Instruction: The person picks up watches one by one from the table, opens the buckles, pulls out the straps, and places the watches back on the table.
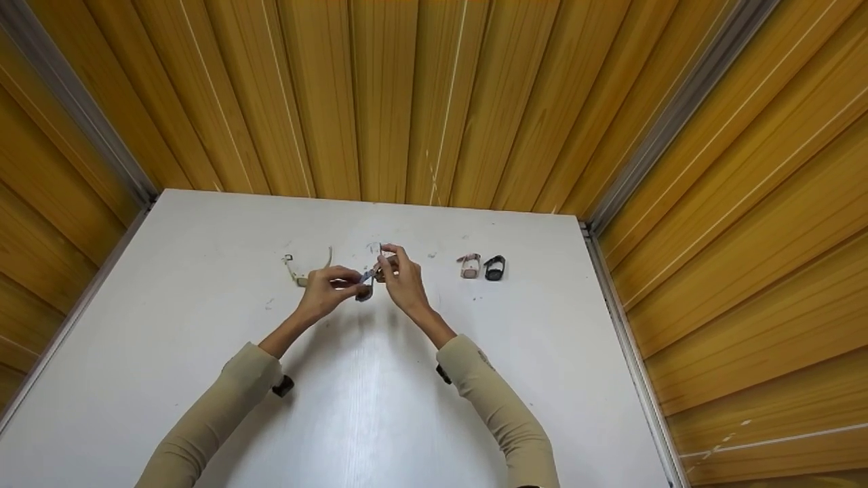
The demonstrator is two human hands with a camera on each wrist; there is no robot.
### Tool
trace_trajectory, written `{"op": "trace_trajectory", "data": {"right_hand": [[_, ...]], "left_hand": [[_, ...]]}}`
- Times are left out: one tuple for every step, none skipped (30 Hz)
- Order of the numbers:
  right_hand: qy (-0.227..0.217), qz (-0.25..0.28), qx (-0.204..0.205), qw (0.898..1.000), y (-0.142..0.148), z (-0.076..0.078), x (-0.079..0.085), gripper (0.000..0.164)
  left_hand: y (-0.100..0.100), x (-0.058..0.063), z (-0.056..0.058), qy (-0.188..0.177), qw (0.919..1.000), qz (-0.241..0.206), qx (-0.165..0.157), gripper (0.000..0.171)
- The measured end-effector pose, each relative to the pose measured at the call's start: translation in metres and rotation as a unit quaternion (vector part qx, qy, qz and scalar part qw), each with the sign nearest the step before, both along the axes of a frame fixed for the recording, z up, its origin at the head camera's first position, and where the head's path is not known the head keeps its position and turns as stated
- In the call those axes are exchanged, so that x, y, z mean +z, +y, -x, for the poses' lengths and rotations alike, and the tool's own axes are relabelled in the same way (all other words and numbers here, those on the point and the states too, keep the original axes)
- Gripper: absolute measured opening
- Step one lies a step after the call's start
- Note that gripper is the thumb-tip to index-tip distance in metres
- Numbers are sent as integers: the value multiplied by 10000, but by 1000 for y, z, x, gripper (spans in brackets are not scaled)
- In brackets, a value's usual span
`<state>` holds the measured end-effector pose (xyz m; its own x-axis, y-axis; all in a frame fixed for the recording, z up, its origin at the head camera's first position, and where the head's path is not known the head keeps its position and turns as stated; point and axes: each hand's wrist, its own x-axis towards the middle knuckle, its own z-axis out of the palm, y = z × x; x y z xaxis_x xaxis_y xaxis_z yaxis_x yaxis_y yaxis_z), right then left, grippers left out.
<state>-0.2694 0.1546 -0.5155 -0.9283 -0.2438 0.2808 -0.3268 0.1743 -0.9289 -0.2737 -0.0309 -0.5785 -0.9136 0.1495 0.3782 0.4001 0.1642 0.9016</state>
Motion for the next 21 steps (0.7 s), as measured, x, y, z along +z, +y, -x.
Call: {"op": "trace_trajectory", "data": {"right_hand": [[-66,17,35,10000,0,-2,2,26],[-130,27,42,9999,1,-2,2,26],[-207,45,22,9998,2,-1,-1,27],[-286,89,-13,9996,2,1,-5,27],[-364,141,-54,9992,2,3,-8,28],[-424,184,-108,9989,2,5,-12,28],[-492,249,-155,9984,2,6,-15,28],[-554,291,-197,9978,2,9,-19,29],[-626,339,-222,9972,3,11,-22,30],[-688,389,-231,9966,3,12,-23,31],[-741,417,-238,9961,3,12,-24,31],[-783,422,-242,9957,4,12,-25,31],[-832,418,-237,9954,4,13,-25,32],[-867,391,-226,9952,5,13,-25,32],[-906,356,-213,9950,5,13,-25,32],[-933,317,-211,9949,6,13,-26,32],[-946,269,-211,9949,6,12,-26,32],[-958,231,-204,9949,6,12,-26,32],[-960,194,-205,9950,6,12,-27,32],[-956,160,-199,9951,6,12,-27,32],[-958,150,-198,9951,6,12,-27,32]], "left_hand": [[0,-1,0,4,10000,0,27,12],[0,-1,0,-1,10000,-11,59,13],[-1,-2,-1,-3,10000,-11,92,14],[-1,-2,-1,-14,9999,-2,107,14],[-2,-2,-1,-33,9999,17,114,15],[-2,-3,-1,-52,9999,28,119,16],[-3,-3,-1,-71,9999,29,113,16],[-3,-3,-1,-89,9999,41,109,16],[-3,-3,-1,-107,9999,63,95,16],[-4,-3,-1,-113,9999,69,76,15],[-4,-3,0,-112,9999,76,74,15],[-4,-3,0,-97,9999,76,73,15],[-4,-4,0,-63,9999,75,72,14],[-4,-4,0,-22,9999,83,83,14],[-4,-4,0,50,9999,111,96,14],[-3,-4,-1,82,9998,118,104,14],[-3,-4,-1,88,9998,123,108,15],[-3,-4,-1,87,9998,128,110,15],[-3,-4,-1,68,9998,142,113,15],[-3,-4,-2,25,9998,151,109,16],[-3,-4,-2,-17,9998,151,98,16]]}}
